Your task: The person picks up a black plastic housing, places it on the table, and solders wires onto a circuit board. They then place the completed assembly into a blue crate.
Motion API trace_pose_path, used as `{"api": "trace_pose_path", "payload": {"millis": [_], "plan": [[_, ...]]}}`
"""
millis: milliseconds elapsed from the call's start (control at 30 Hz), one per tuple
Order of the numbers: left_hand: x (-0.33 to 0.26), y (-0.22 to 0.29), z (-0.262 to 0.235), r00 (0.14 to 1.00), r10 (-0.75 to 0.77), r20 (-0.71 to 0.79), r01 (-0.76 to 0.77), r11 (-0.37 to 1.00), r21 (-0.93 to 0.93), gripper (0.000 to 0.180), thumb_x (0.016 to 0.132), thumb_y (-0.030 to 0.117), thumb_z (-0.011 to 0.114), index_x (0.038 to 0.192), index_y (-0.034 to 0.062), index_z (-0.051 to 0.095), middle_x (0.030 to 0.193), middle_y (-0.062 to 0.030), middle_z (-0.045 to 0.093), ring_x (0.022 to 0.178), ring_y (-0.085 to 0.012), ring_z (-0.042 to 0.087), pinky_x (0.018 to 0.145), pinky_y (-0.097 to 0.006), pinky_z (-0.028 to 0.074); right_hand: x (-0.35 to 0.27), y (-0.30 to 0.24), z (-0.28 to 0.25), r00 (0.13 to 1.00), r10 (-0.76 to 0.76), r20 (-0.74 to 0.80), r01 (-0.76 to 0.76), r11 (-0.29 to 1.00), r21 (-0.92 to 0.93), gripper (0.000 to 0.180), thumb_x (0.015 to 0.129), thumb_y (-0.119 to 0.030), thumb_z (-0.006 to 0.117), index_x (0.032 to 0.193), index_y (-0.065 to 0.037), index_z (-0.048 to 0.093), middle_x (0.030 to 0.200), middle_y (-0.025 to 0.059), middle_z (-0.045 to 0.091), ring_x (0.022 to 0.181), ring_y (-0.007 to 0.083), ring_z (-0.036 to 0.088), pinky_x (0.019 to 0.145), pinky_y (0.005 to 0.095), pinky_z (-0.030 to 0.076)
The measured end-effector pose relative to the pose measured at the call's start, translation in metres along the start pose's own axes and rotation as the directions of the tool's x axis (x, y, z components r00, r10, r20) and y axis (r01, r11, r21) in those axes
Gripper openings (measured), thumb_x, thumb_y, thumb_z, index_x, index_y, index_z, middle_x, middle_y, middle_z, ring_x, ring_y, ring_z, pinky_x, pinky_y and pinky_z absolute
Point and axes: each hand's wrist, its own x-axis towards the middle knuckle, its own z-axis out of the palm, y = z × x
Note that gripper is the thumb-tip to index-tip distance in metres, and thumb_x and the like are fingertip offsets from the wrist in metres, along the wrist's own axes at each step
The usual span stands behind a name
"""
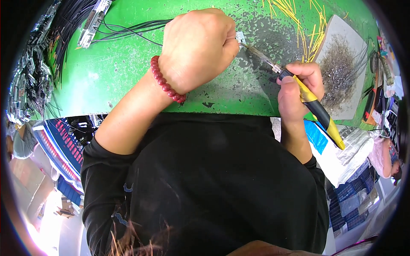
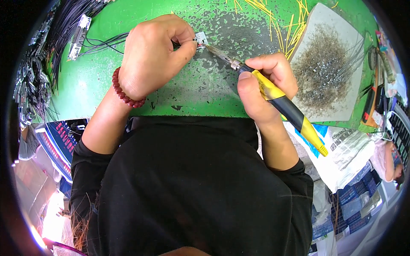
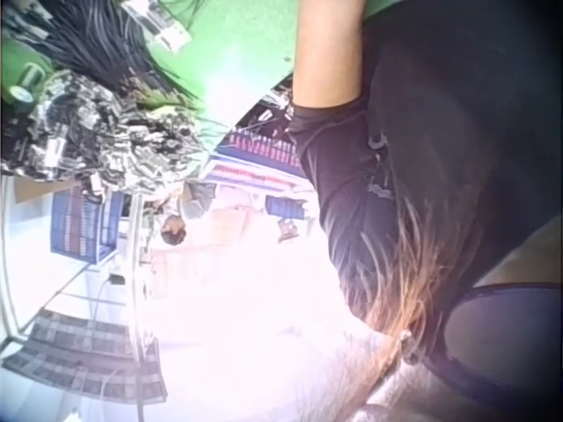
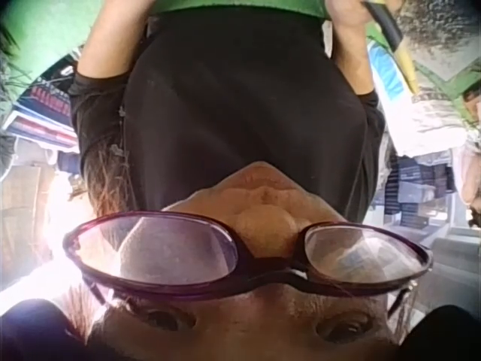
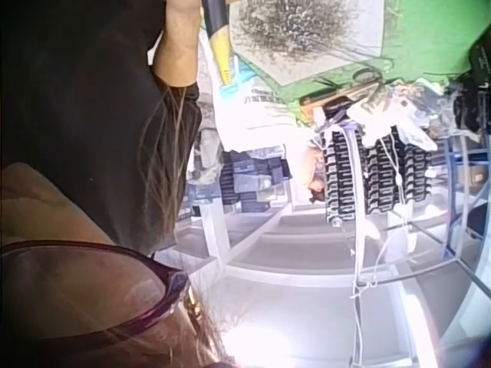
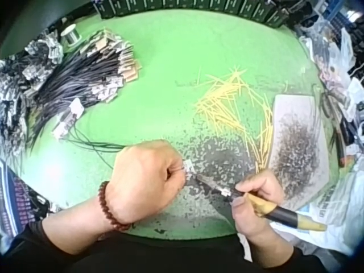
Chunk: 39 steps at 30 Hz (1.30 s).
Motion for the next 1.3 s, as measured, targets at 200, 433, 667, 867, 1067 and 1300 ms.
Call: {"api": "trace_pose_path", "payload": {"millis": [200,433,667,867,1067,1300], "plan": [[0.0,0.0,0.001,1.0,0.003,-0.009,-0.003,1.0,0.006,0.006,0.072,0.007,0.068,0.07,0.0032,0.064,0.073,-0.0085,0.065,0.066,-0.0268,0.064,0.059,-0.034,0.05,0.0,-0.002,0.002,0.999,0.047,-0.001,-0.047,0.998,-0.051,0.015,0.077,-0.001,0.065,0.09,-0.001,0.056,0.076,-0.0008,0.054,0.062,0.0023,0.044,0.056,0.0182,0.034],[-0.001,0.0,0.0,1.0,0.01,-0.008,-0.01,1.0,0.01,0.007,0.072,0.008,0.068,0.07,0.0034,0.063,0.072,-0.0081,0.065,0.063,-0.0259,0.062,0.058,-0.033,0.049,-0.001,0.006,-0.004,0.997,-0.034,-0.073,0.038,0.998,0.057,0.021,0.08,-0.012,0.069,0.091,0.0,0.056,0.079,0.0006,0.054,0.063,0.0035,0.045,0.058,0.0187,0.035],[0.0,0.001,-0.001,1.0,-0.002,0.006,0.002,1.0,0.014,0.007,0.072,0.008,0.068,0.069,0.0034,0.063,0.072,-0.008,0.064,0.062,-0.0257,0.061,0.057,-0.034,0.048,0.001,0.006,0.0,0.996,-0.027,-0.083,0.032,0.997,0.069,0.022,0.081,-0.013,0.07,0.091,0.0,0.056,0.075,-0.0011,0.054,0.061,0.0023,0.043,0.055,0.0184,0.033],[0.003,0.001,-0.003,0.997,0.002,0.073,-0.009,0.995,0.095,0.008,0.073,0.011,0.066,0.069,0.0038,0.064,0.074,-0.0088,0.065,0.068,-0.0289,0.063,0.06,-0.037,0.049,0.003,-0.001,0.006,0.995,0.035,-0.09,-0.034,0.999,0.015,0.011,0.079,0.002,0.062,0.088,0.001,0.056,0.071,-0.002,0.053,0.059,0.0014,0.043,0.053,0.0185,0.033],[0.008,0.006,-0.008,0.995,-0.019,0.1,0.016,0.999,0.034,0.01,0.074,0.012,0.066,0.07,0.0034,0.064,0.075,-0.0098,0.065,0.07,-0.03,0.063,0.062,-0.038,0.05,0.006,0.0,0.006,0.997,0.041,-0.064,-0.04,0.999,0.018,0.012,0.078,0.006,0.061,0.089,0.001,0.056,0.069,-0.0027,0.052,0.057,0.0013,0.043,0.052,0.0182,0.032],[0.009,0.006,-0.012,0.991,-0.027,0.128,0.022,0.999,0.043,0.01,0.074,0.013,0.065,0.071,0.0028,0.064,0.075,-0.0099,0.065,0.071,-0.0303,0.063,0.063,-0.038,0.05,0.007,-0.001,0.007,0.996,0.071,-0.049,-0.071,0.997,0.012,0.012,0.079,0.005,0.062,0.089,0.001,0.056,0.068,-0.0025,0.053,0.057,0.0013,0.044,0.051,0.0182,0.032]]}}
